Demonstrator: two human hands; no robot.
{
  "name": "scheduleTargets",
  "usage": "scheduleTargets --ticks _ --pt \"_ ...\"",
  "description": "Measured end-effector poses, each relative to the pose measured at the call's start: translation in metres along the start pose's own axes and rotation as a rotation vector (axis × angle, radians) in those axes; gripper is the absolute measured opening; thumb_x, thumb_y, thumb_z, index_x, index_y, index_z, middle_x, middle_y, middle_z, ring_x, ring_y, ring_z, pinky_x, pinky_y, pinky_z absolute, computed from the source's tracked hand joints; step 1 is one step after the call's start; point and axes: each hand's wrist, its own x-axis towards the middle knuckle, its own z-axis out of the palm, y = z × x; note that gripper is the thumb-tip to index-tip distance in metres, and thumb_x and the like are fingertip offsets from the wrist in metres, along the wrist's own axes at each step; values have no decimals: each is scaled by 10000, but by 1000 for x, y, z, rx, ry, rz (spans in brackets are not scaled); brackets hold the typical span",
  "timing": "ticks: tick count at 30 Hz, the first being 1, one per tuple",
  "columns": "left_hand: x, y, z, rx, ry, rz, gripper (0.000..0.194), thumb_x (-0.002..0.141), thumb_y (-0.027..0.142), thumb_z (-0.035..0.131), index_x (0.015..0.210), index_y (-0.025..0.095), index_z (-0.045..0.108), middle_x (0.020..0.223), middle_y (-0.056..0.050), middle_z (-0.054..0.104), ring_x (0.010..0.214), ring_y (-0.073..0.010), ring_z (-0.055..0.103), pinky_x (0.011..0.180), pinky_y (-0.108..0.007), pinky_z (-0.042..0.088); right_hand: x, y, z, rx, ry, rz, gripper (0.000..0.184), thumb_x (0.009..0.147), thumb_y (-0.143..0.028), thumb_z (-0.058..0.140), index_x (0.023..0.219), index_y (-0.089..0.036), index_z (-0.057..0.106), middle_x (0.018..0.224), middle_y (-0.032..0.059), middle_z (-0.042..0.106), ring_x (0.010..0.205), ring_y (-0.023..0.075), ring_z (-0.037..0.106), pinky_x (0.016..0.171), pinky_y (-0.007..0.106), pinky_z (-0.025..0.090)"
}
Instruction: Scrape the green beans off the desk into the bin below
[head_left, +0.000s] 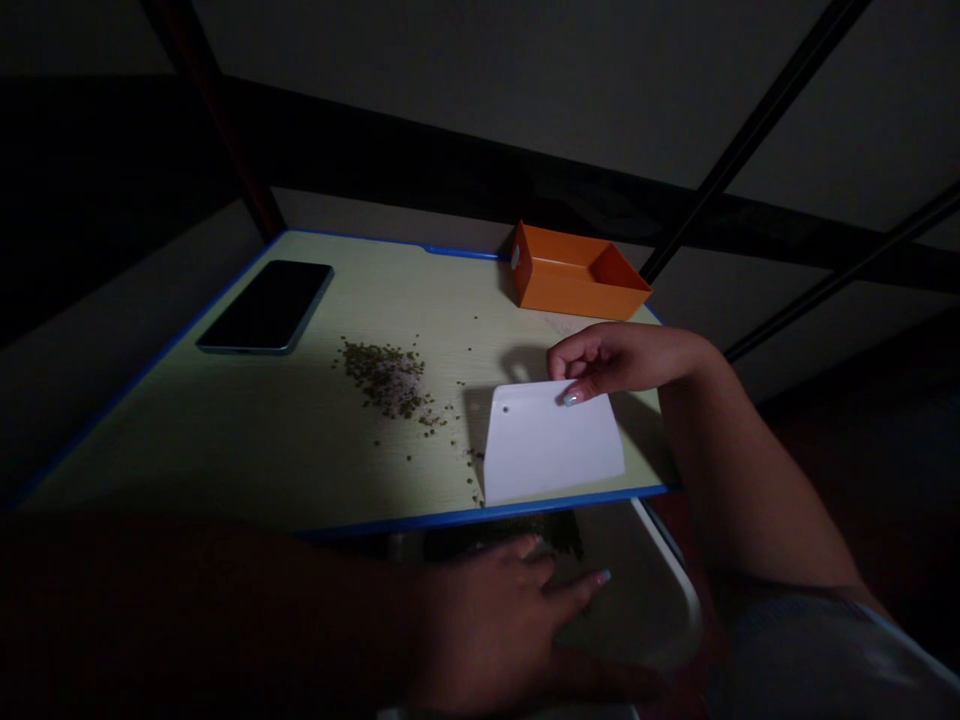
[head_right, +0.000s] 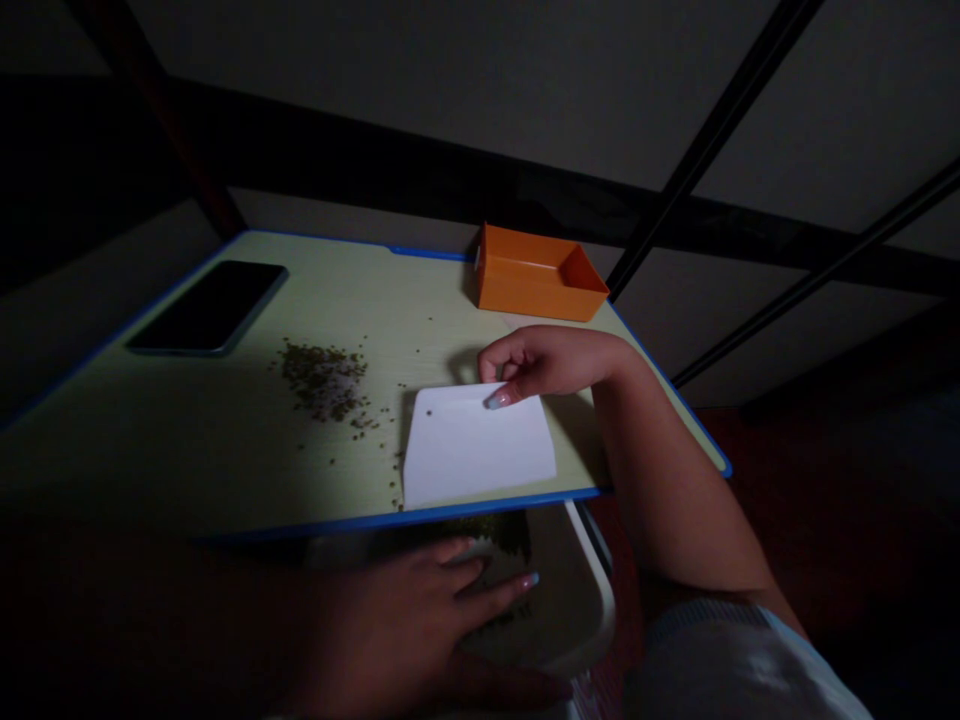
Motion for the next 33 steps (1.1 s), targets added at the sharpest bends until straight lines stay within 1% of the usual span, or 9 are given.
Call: scheduleTargets --ticks 4,8,12,15,18,21,24,28,33 --pt "-1 -2 0 38 15 31 518 1026 412 441 1523 457 300 1610 -128 277 1342 -369 487 1083 -488 395 2 1 1 -13 32 6 265 869 -375 678 825 -147 551 678 -45 527 620 70 454 582 203 347" --pt "-2 -4 3 77 30 31 598 1012 398 488 1546 449 226 1601 -123 305 1351 -343 483 1092 -459 393 5 1 3 -6 52 -15 283 850 -383 696 810 -142 552 656 -49 526 604 67 451 566 200 329" --pt "-1 -3 4 113 24 43 551 1034 408 413 1547 453 220 1606 -128 295 1331 -347 508 1074 -468 406 5 -1 5 22 30 8 283 856 -389 687 820 -141 555 659 -46 531 599 70 451 570 208 332" --pt "0 -1 4 128 19 15 524 1051 377 351 1547 467 205 1606 -106 308 1312 -330 532 1070 -459 404 3 -3 6 35 0 20 274 863 -384 680 832 -141 557 664 -43 540 605 73 463 575 211 343" --pt "0 0 5 128 10 -3 539 1046 390 375 1547 473 196 1599 -93 329 1300 -325 543 1066 -447 402 1 -5 5 25 1 18 259 864 -367 682 829 -141 562 660 -47 536 605 68 460 574 206 340" --pt "-1 -1 6 141 43 17 595 1025 416 432 1556 456 168 1589 -113 344 1284 -334 555 1058 -445 404 0 -6 4 27 34 15 245 874 -357 676 833 -144 562 652 -53 518 595 60 436 561 199 323" --pt "-1 -2 7 159 55 37 597 1021 412 437 1559 440 180 1580 -132 353 1278 -335 561 1053 -444 410 0 -6 5 33 32 12 245 877 -358 673 835 -146 558 657 -50 517 597 61 436 558 198 321" --pt "-1 -2 9 160 73 27 596 1017 397 453 1554 447 201 1567 -128 379 1280 -338 558 1040 -457 423 3 -6 7 24 5 8 243 881 -357 664 836 -148 548 657 -54 513 600 60 434 564 200 319" --pt "-1 -3 14 142 94 38 582 1012 405 459 1549 441 237 1570 -117 376 1284 -327 557 1051 -447 414 5 -5 6 -50 79 20 264 874 -375 661 793 -155 540 646 -57 489 600 65 421 569 211 302"
